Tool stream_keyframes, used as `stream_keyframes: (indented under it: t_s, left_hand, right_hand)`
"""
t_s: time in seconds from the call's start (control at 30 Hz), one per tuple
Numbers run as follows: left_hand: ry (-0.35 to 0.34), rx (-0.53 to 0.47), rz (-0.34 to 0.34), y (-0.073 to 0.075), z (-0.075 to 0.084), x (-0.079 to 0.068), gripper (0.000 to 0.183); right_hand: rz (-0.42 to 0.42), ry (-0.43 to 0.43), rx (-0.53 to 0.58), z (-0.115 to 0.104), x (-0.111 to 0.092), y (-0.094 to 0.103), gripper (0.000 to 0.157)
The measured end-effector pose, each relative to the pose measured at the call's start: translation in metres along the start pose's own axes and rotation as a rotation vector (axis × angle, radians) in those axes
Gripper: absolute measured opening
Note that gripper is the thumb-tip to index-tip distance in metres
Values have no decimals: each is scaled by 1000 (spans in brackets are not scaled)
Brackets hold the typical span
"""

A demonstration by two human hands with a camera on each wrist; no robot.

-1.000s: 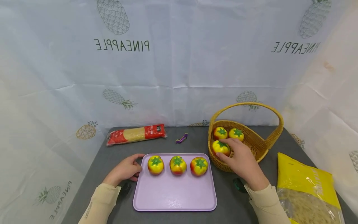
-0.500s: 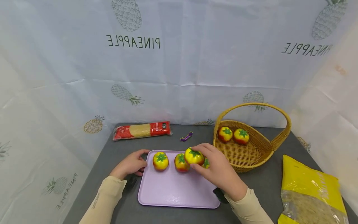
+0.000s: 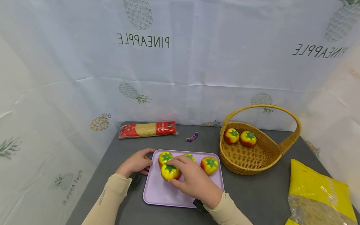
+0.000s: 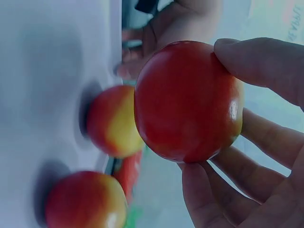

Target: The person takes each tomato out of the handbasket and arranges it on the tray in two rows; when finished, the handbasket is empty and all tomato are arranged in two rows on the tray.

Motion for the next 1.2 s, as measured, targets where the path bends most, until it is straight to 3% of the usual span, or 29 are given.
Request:
stream_keyframes:
  t_s: [0.57,1.2]
  left_hand:
    - [-6,8,-22,-3,6,1,61]
    - [25,34,3,1,2,-2,62]
  right_hand:
    - [-115,21,-14,-5,6,-44,49]
    - [-128,43,-28,-6,10,-55,49]
Point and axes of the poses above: each hand's wrist, its own x-axis towards the middle knuckle, its own y-axis out of the back of the hand, z = x × y, the point moved 6 cm from there along x, towards the middle knuckle, and after that the axes turned 1 degree about -y, right-handed, at the moved point
